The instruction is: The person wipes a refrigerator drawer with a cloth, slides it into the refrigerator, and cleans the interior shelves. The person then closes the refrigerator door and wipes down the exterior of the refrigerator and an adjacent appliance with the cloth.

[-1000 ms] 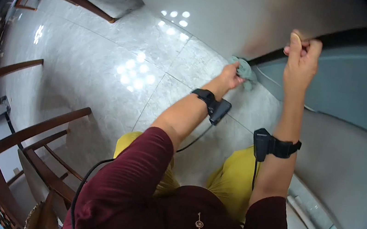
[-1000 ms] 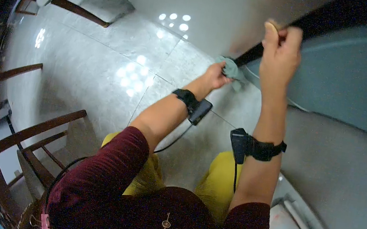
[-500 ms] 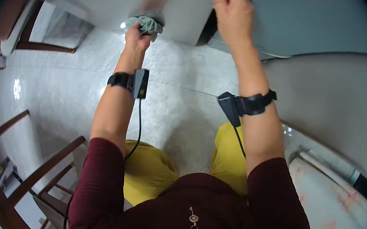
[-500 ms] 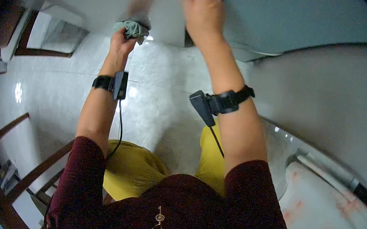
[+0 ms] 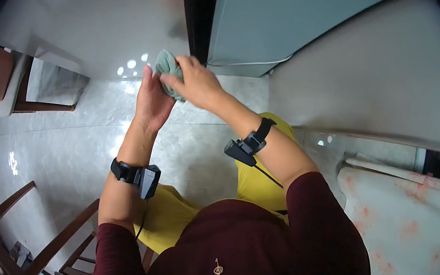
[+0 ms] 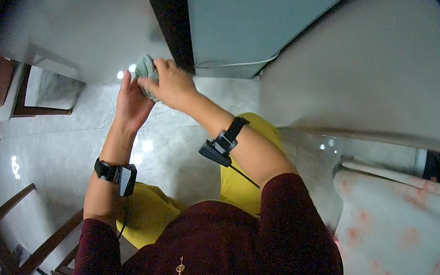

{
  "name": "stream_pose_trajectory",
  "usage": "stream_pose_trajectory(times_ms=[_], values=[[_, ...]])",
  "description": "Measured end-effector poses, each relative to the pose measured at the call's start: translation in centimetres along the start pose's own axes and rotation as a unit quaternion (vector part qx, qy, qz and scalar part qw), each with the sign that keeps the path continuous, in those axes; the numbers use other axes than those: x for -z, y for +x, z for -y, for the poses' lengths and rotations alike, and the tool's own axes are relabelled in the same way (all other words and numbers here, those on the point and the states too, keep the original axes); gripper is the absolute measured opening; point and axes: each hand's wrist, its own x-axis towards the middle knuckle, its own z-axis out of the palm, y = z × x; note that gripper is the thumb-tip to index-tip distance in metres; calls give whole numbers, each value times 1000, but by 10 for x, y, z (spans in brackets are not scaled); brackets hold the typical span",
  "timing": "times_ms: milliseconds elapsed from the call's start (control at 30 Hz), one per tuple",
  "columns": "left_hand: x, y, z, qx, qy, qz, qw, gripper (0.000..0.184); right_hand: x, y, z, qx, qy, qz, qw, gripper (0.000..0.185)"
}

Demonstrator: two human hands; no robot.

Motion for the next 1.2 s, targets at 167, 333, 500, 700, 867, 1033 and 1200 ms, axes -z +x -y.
stream_pose_trajectory(times_ms=[167, 333, 500, 700, 867, 1033, 1200], values=[[13, -14, 5, 57, 16, 49, 997, 64, -6, -4, -33, 62, 126, -45, 989, 50], [19, -13, 6, 1, 169, 9, 986, 67, 48, -4, -38, -41, 289, -171, 941, 40], [42, -4, -3, -22, 93, -53, 994, 64, 141, -3, 0, 129, 3, -498, 858, 47], [63, 1, 5, 8, 78, -64, 995, 65, 123, 31, -28, 302, -330, -438, 779, 47], [74, -3, 10, 17, 80, -68, 994, 66, 78, 31, -86, 359, -427, -145, 817, 38], [101, -6, 14, 23, 117, -109, 987, 65, 85, 26, -86, 348, -393, -137, 840, 30], [122, -6, 15, 41, 136, -138, 980, 65, 157, 19, -34, 322, -367, -363, 794, 32]])
